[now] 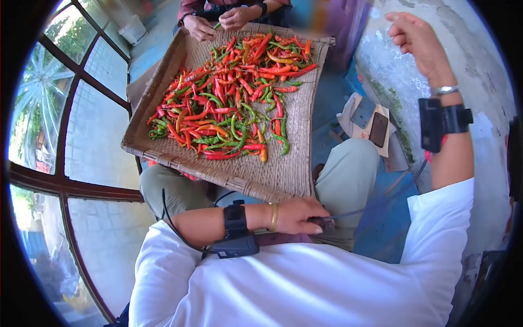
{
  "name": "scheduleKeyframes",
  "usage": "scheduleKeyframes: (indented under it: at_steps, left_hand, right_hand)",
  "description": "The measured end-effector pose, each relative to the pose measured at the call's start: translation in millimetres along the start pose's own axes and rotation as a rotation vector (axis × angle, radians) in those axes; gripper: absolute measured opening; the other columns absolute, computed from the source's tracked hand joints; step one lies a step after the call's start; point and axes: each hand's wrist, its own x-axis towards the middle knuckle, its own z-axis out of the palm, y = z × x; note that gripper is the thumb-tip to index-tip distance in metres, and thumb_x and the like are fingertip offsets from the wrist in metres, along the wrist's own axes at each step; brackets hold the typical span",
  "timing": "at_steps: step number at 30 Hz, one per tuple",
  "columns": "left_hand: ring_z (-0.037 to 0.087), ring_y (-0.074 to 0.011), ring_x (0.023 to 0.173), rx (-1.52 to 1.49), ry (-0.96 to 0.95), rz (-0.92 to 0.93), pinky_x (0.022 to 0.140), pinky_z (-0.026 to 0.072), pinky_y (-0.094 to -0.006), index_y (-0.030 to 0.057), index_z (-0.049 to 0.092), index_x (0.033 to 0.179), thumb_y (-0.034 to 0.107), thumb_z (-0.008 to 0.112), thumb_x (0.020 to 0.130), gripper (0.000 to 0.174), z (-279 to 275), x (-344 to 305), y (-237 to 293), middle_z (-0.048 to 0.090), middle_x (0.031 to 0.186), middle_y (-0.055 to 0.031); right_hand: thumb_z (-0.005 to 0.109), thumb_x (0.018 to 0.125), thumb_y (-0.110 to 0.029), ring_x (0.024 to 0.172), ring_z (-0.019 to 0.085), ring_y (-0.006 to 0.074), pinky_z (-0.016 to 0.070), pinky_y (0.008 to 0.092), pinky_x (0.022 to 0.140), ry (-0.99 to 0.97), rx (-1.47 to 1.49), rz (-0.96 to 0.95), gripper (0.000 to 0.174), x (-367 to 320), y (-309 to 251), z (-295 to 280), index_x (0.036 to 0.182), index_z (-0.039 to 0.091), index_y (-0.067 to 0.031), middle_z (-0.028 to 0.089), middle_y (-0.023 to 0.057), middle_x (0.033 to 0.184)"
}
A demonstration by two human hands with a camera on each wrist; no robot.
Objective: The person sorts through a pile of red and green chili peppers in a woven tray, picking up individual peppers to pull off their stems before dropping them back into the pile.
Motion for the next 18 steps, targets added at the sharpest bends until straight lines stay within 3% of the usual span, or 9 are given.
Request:
scheduleKeyframes:
  at_steps: [1,3,5,7,9,13,16,18]
  left_hand:
    - [0.054,-0.0270,0.091,0.019,-0.005,0.007,0.078,0.0442,-0.0343,0.0025,0.053,0.107,0.024,0.056,0.082,0.033,-4.4,-7.1,5.9,0.056,0.099,-0.0128]
    - [0.058,-0.0248,0.077,-0.125,-0.082,-0.164,0.071,0.0458,-0.0315,0.0021,0.056,0.099,0.019,0.055,0.083,0.023,-22.2,-29.3,17.7,0.060,0.084,-0.0099]
    - [0.057,-0.0188,0.059,-0.054,-0.026,-0.218,0.058,0.0458,-0.0298,0.0020,0.057,0.090,0.019,0.051,0.085,0.019,-33.3,-57.5,24.1,0.058,0.066,-0.0077]
    - [0.055,-0.0134,0.060,-0.210,0.034,-0.425,0.058,0.0446,-0.0252,-0.0010,0.057,0.091,0.016,0.049,0.087,0.019,-55.8,-75.5,45.6,0.058,0.068,-0.0051]
    - [0.055,-0.0106,0.057,-0.140,0.105,-0.355,0.054,0.0438,-0.0250,-0.0012,0.057,0.091,0.016,0.044,0.089,0.021,-82.9,-77.0,87.8,0.055,0.062,-0.0045]
    - [0.053,-0.0097,0.051,-0.178,0.278,-0.261,0.050,0.0428,-0.0234,-0.0055,0.056,0.092,0.014,0.043,0.090,0.024,-116.7,-70.7,145.7,0.054,0.058,-0.0033]
    - [0.051,-0.0086,0.048,-0.214,0.400,-0.234,0.047,0.0409,-0.0216,-0.0066,0.056,0.092,0.015,0.042,0.089,0.026,-136.0,-67.0,139.0,0.053,0.055,-0.0026]
    - [0.046,-0.0060,0.044,-0.322,0.514,-0.267,0.043,0.0363,-0.0186,-0.0044,0.057,0.091,0.019,0.043,0.090,0.028,-143.0,-63.2,119.1,0.052,0.055,-0.0015]
  right_hand:
    - [0.049,0.086,-0.028,0.057,0.043,-0.0017,0.0341,0.0120,0.048,0.044,-0.027,-0.008,0.027,-1.3,-9.6,-17.4,0.100,0.058,-0.0071,0.052,-0.0058,0.069]
    - [0.050,0.086,-0.031,0.057,0.042,-0.0021,0.0325,0.0116,0.048,0.117,0.021,-0.039,0.027,-6.8,-29.3,-47.6,0.098,0.059,-0.0087,0.051,-0.0069,0.068]
    - [0.051,0.085,-0.030,0.056,0.041,-0.0017,0.0317,0.0122,0.048,0.209,-0.086,-0.079,0.025,-8.0,-36.7,-73.1,0.096,0.060,-0.0104,0.050,-0.0073,0.067]
    - [0.053,0.084,-0.032,0.056,0.040,-0.0014,0.0314,0.0133,0.047,0.361,-0.207,-0.007,0.024,1.2,-31.5,-98.3,0.093,0.061,-0.0113,0.050,-0.0074,0.067]
    - [0.052,0.083,-0.031,0.055,0.041,-0.0004,0.0312,0.0140,0.046,0.403,-0.311,-0.031,0.023,7.2,-7.7,-97.8,0.091,0.060,-0.0117,0.050,-0.0072,0.066]
    - [0.049,0.082,-0.026,0.052,0.043,0.0039,0.0325,0.0176,0.043,0.201,-0.117,0.184,0.020,7.9,52.8,-35.1,0.089,0.059,-0.0105,0.050,-0.0032,0.063]
    - [0.050,0.081,-0.025,0.051,0.050,0.0069,0.0367,0.0194,0.041,-0.066,-0.076,0.443,0.020,6.3,111.4,33.2,0.087,0.057,-0.0070,0.054,0.0011,0.065]
    - [0.051,0.079,-0.023,0.048,0.052,0.0085,0.0376,0.0198,0.040,-0.187,-0.143,0.474,0.020,4.1,166.7,76.6,0.084,0.057,-0.0051,0.055,0.0022,0.063]
